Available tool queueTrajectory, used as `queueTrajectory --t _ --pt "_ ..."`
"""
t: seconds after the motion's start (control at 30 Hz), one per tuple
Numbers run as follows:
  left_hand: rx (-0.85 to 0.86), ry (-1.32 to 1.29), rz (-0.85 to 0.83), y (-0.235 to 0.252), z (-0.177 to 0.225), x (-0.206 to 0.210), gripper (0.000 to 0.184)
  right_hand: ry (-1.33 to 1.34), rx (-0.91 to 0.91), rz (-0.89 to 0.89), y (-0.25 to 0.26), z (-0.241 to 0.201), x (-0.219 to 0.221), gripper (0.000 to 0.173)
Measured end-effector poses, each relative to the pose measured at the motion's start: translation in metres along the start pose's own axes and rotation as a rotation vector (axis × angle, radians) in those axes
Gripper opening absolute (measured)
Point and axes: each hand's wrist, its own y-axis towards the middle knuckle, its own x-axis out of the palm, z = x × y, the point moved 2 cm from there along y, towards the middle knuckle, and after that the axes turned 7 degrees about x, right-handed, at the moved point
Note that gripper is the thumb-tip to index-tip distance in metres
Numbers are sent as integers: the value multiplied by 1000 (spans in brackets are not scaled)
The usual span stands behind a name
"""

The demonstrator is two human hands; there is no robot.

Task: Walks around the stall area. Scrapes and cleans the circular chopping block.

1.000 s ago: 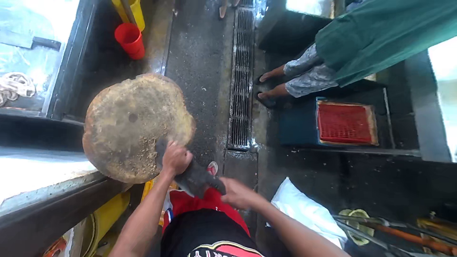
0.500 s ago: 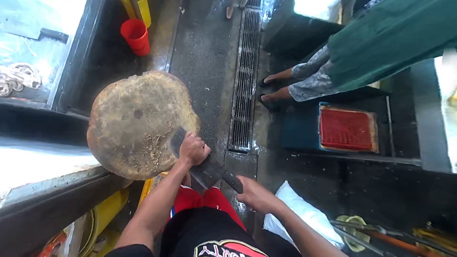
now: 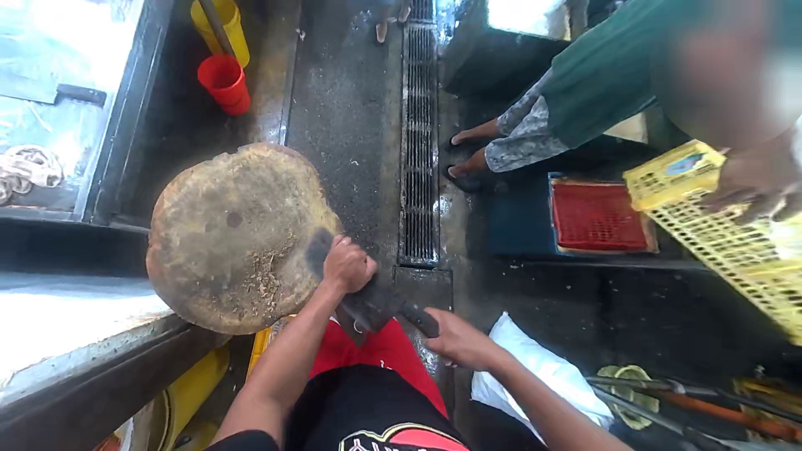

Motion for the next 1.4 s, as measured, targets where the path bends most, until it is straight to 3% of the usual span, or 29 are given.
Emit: queueTrajectory --t 0.17,0.3,0.37,0.57,0.63,0.73,0.8,0.9,1.0,1.07,1.2,1.33,1.4 --pt "76 82 0 71 -3 0 50 -223 59 337 9 -8 -37 53" --pt "-57 68 80 11 -37 -3 47 -422 36 220 12 -50 -21 50" --pt "-127 65 85 -9 -39 -6 49 -438 8 171 15 -49 -14 46" --pt "2 52 120 68 -19 4 45 -347 48 278 24 -26 -55 45" --pt "-18 35 182 46 -33 5 41 -385 8 211 27 -41 -49 47" --pt "-268 58 172 -44 -48 1 43 -481 -101 75 35 -56 -13 45" --pt "-329 81 173 -71 -46 -1 43 -510 -106 39 40 -52 4 41" --pt "-285 34 151 -28 -39 -6 44 -460 -85 108 36 -47 -23 42" --pt "-132 36 252 32 -35 -1 42 -445 -39 221 33 -43 -58 43" --pt "-84 22 277 31 -41 -3 41 -476 -23 216 33 -51 -55 45" --pt "-179 60 235 -23 -52 -4 43 -493 -60 119 33 -57 -16 45" --pt "-138 44 33 36 -27 -1 47 -342 -30 156 37 -27 -49 41" --pt "-70 48 14 61 -20 6 45 -301 -19 165 40 -16 -60 41"
